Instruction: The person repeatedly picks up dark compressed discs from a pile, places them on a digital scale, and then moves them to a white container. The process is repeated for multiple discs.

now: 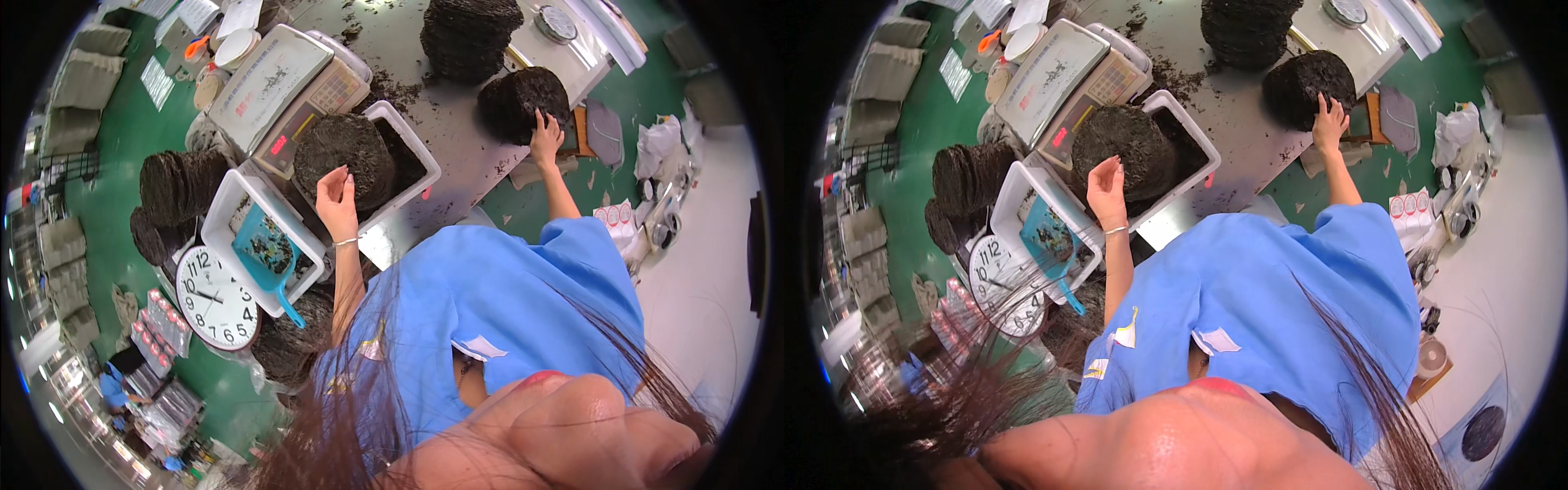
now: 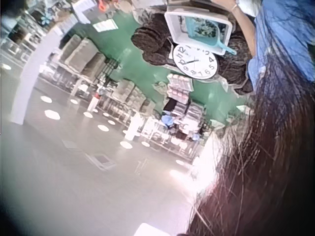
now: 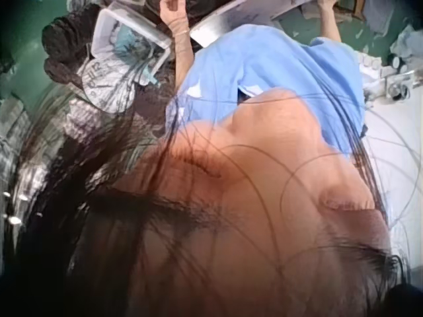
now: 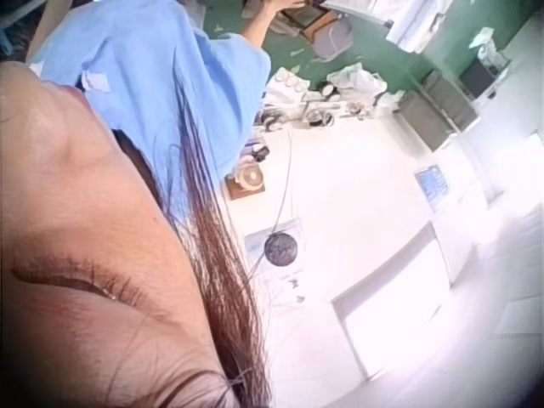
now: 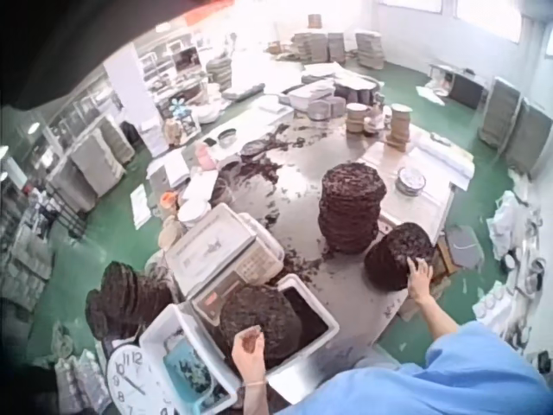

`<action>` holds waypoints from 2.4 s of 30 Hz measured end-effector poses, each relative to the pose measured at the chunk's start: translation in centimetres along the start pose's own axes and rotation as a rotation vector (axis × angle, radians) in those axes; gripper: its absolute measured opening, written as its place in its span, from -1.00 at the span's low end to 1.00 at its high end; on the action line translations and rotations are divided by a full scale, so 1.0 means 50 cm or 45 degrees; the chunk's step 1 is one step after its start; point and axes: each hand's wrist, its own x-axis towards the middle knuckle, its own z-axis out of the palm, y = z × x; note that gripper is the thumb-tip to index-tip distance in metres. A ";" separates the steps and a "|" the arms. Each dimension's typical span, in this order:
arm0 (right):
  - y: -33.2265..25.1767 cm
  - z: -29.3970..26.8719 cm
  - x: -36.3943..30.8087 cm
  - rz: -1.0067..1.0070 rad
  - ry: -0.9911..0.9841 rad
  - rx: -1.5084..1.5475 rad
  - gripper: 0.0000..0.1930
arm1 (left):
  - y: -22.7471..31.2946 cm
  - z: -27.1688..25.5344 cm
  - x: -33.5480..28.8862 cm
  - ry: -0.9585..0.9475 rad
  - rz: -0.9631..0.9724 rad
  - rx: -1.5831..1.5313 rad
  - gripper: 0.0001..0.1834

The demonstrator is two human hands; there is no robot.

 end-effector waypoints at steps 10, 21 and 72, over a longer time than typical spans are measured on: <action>-0.227 -0.159 0.058 -0.406 0.223 0.442 -0.31 | -0.032 0.010 -0.023 -0.025 0.517 1.084 -0.48; -0.673 -0.295 -0.038 -1.307 -0.334 1.201 -0.50 | 0.100 -0.052 -0.008 0.746 0.260 0.449 -0.70; -0.716 -0.250 0.006 -1.074 -0.431 1.286 -0.68 | 0.080 -0.048 -0.015 0.353 0.152 0.214 -0.66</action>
